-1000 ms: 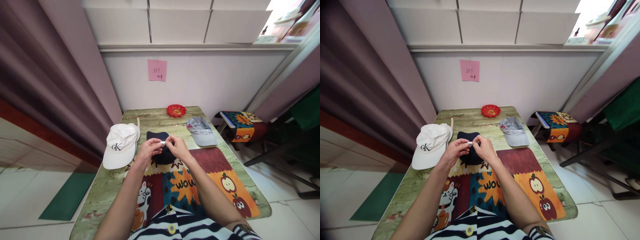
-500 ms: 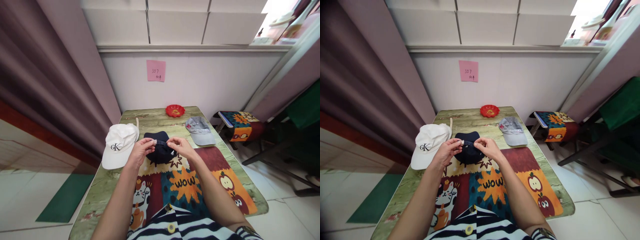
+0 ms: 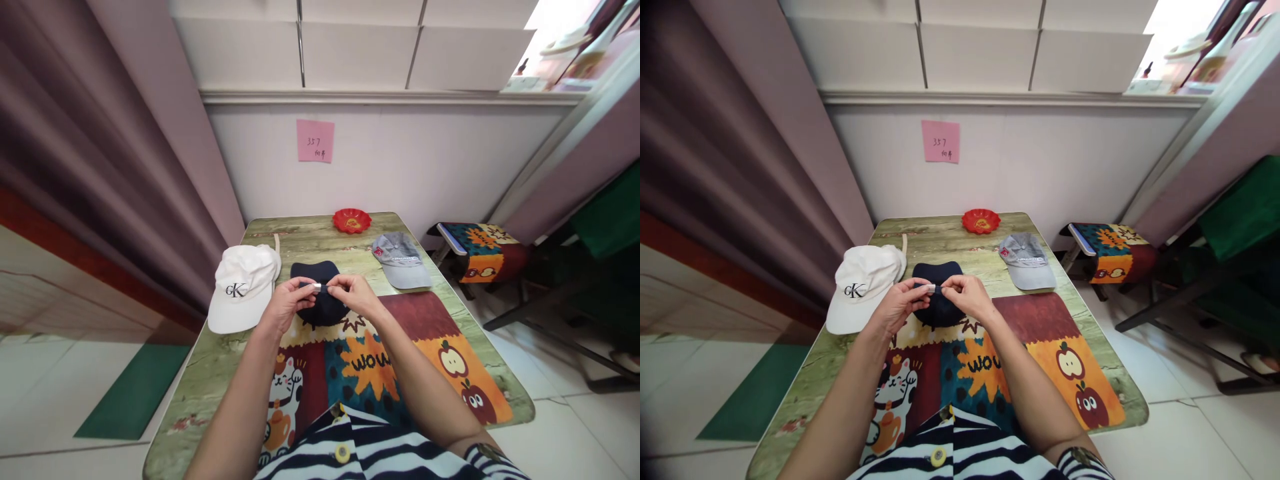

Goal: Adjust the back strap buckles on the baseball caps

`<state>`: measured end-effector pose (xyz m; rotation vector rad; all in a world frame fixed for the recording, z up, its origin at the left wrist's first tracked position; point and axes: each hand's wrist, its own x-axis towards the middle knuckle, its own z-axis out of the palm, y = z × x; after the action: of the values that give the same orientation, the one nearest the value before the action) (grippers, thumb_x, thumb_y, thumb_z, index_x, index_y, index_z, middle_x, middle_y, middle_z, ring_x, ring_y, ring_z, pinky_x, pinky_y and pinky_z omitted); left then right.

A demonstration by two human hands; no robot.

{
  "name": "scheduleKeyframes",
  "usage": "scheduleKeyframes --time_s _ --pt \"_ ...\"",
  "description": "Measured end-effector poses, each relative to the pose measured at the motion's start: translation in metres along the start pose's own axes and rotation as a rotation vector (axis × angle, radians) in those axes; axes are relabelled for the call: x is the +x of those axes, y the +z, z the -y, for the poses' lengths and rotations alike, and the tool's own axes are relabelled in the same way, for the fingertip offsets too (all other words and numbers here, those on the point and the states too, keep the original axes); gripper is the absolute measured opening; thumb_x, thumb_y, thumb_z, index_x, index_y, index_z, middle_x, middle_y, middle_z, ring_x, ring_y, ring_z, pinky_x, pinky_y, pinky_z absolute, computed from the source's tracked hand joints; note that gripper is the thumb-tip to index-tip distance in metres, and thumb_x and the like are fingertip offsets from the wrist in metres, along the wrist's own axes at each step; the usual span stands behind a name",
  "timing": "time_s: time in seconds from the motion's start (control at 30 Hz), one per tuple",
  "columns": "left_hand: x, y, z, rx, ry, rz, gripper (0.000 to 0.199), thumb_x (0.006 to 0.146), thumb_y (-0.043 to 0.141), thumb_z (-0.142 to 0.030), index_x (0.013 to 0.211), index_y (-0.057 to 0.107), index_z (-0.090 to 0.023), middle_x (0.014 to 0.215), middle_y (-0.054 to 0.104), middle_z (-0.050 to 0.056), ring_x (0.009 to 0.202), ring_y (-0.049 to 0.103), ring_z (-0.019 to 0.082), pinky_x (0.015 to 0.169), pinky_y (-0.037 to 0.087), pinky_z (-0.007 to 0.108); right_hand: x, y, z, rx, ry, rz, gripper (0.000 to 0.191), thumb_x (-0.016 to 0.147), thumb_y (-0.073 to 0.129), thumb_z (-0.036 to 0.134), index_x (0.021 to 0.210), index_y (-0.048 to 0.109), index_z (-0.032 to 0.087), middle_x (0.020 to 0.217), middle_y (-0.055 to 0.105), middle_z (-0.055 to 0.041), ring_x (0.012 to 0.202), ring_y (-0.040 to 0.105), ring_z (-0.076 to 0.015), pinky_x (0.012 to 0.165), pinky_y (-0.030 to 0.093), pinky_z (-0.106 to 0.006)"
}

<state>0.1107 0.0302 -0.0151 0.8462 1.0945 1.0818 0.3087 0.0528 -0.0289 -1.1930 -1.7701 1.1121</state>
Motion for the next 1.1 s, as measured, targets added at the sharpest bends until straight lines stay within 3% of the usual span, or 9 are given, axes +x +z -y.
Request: scheduleKeyframes --time_s 0.27,0.47,0.6,0.73,0.87,1.0,1.1 --pt "-0.003 0.000 0.009 -0.038 0.004 0.002 0.040 0.059 0.090 -0.031 0.087 0.068 -0.013 0.074 0.072 0.004 0.058 0.064 0.011 0.059 0.055 0.022 -0.003 0.008 -0.006 0.100 -0.038 -0.034 0.034 0.078 0.069 0.042 0.102 0.069 0.018 0.072 0.067 0.0011 0.063 0.056 -0.0123 0.060 0.042 -0.024" --pt "-0.007 -0.006 0.009 -0.058 0.018 -0.042 0.037 0.060 0.088 -0.030 0.084 0.066 -0.013 0.074 0.073 0.005 0.056 0.063 0.010 0.059 0.054 0.021 -0.009 0.005 -0.014 0.226 -0.089 -0.161 0.039 0.096 0.046 0.048 0.099 0.070 0.018 0.089 0.075 -0.0065 0.086 0.069 -0.0187 0.084 0.050 -0.031" --pt "-0.010 -0.011 0.007 -0.066 0.020 -0.047 0.034 0.062 0.087 -0.028 0.084 0.066 -0.013 0.076 0.073 0.005 0.055 0.063 0.010 0.058 0.054 0.021 -0.016 0.000 -0.009 0.078 -0.152 -0.221 0.035 0.096 0.046 0.047 0.098 0.071 0.021 0.097 0.075 -0.0059 0.097 0.069 -0.0207 0.090 0.049 -0.033" --pt "-0.012 -0.013 0.008 -0.058 0.006 -0.062 0.029 0.065 0.084 -0.026 0.083 0.065 -0.014 0.075 0.074 0.006 0.055 0.063 0.010 0.058 0.054 0.022 -0.023 0.003 -0.002 -0.165 -0.158 -0.196 0.024 0.092 0.055 0.041 0.095 0.073 0.026 0.102 0.076 -0.0026 0.101 0.067 -0.0224 0.096 0.045 -0.037" --pt "-0.012 -0.014 0.011 -0.043 0.006 -0.073 0.030 0.064 0.084 -0.026 0.084 0.065 -0.013 0.076 0.073 0.006 0.055 0.064 0.010 0.059 0.054 0.022 -0.023 0.010 0.000 -0.233 -0.147 -0.169 0.024 0.093 0.054 0.040 0.096 0.073 0.027 0.102 0.076 -0.0023 0.099 0.067 -0.0224 0.104 0.037 -0.042" --pt "-0.011 -0.018 0.017 0.017 0.039 -0.097 0.036 0.060 0.086 -0.029 0.085 0.066 -0.013 0.072 0.070 0.004 0.056 0.064 0.011 0.057 0.053 0.021 -0.021 0.013 0.001 -0.263 -0.149 -0.119 0.028 0.083 0.068 0.047 0.104 0.071 0.028 0.098 0.076 -0.0023 0.099 0.067 -0.0237 0.114 0.018 -0.053" --pt "-0.011 -0.027 0.018 0.133 0.137 -0.170 0.039 0.062 0.085 -0.037 0.089 0.067 -0.013 0.068 0.067 0.002 0.054 0.061 0.010 0.052 0.047 0.019 -0.023 0.014 0.001 -0.314 -0.167 -0.115 0.032 0.077 0.075 0.046 0.103 0.071 0.029 0.097 0.076 -0.0019 0.101 0.066 -0.0254 0.115 0.009 -0.059"
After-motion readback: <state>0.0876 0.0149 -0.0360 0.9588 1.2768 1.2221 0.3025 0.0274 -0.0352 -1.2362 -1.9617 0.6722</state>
